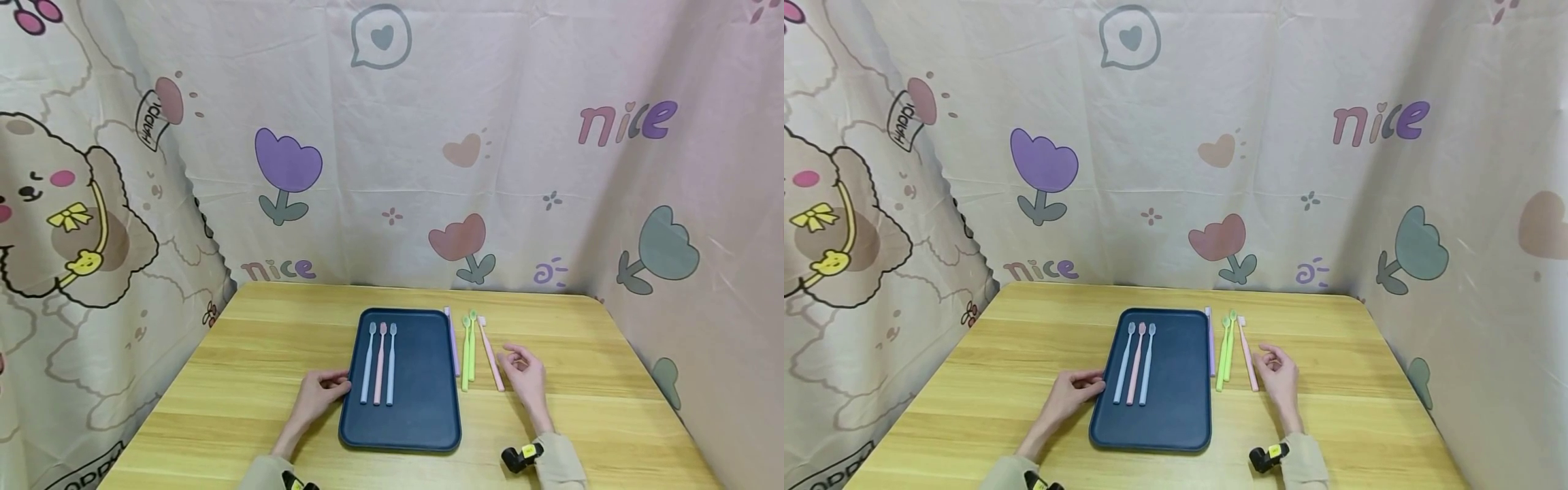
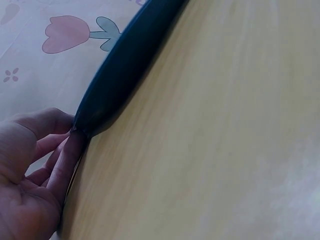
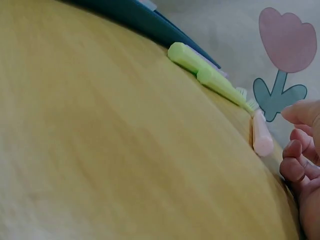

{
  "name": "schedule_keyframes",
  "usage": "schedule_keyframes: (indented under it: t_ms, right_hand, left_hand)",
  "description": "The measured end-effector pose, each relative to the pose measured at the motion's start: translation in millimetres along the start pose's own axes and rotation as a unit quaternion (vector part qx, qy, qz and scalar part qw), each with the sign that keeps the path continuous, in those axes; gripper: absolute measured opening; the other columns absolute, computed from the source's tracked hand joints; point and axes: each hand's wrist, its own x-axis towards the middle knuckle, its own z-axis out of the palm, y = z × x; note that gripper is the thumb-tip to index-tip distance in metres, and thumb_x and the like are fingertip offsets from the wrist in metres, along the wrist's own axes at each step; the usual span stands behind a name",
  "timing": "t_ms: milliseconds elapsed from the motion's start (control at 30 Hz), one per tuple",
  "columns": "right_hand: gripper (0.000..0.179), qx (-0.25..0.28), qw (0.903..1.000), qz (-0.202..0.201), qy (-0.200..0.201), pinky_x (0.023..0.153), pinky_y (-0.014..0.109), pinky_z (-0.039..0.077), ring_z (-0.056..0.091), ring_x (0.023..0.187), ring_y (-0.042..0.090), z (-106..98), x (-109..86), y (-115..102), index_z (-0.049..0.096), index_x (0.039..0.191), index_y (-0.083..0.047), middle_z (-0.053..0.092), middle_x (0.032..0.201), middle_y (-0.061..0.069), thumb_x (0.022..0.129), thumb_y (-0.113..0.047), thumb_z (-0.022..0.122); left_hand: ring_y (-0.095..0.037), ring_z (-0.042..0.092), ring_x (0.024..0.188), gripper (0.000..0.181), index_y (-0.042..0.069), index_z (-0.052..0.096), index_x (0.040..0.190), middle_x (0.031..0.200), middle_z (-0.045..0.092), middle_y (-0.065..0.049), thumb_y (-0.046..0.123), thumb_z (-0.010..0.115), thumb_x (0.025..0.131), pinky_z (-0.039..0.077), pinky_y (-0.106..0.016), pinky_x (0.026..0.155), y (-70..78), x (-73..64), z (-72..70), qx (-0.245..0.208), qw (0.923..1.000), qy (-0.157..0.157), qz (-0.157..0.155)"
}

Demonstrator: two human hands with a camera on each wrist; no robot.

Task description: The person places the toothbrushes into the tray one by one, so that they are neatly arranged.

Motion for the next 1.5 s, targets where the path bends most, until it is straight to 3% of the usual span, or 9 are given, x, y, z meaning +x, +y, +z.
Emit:
schedule_keyframes:
  t_ms: [333, 1033, 1500]
  right_hand:
    - [0.026, -0.064, 0.9975, -0.028, -0.011, 0.054, 0.015, 0.044, 0.052, 0.057, -0.002, 4, 8.8, 36, 0.07, 0.11, 0.007, 0.064, 0.075, 0.001, 0.087, -0.004, 0.075]
    - [0.026, -0.128, 0.9917, -0.009, -0.011, 0.056, 0.017, 0.044, 0.052, 0.058, -0.002, 8, 12.8, 39, 0.073, 0.108, 0.002, 0.07, 0.075, 0.011, 0.086, -0.012, 0.078]
    - [0.026, -0.113, 0.9931, -0.025, -0.024, 0.055, 0.013, 0.045, 0.053, 0.059, -0.004, 6, 11.3, 37, 0.071, 0.108, 0.007, 0.071, 0.077, 0.016, 0.085, -0.005, 0.077]
  left_hand:
    - [-0.004, 0.064, 0.075, 0.029, -0.005, 0.075, 0.111, 0.092, 0.076, -0.015, 0.005, 0.078, 0.084, 0.051, -0.018, 0.069, 0.9, -0.4, 0.1, -0.001, 1.0, 0.0, -0.004]
    - [-0.004, 0.065, 0.075, 0.029, -0.005, 0.075, 0.111, 0.091, 0.076, -0.015, 0.005, 0.078, 0.084, 0.052, -0.018, 0.07, 0.0, -0.6, 0.2, 0.001, 1.0, 0.002, -0.001]
    - [-0.003, 0.064, 0.072, 0.028, -0.006, 0.075, 0.109, 0.089, 0.076, -0.016, 0.003, 0.078, 0.084, 0.051, -0.017, 0.068, 2.2, -1.9, 0.4, -0.01, 0.9999, 0.006, 0.003]
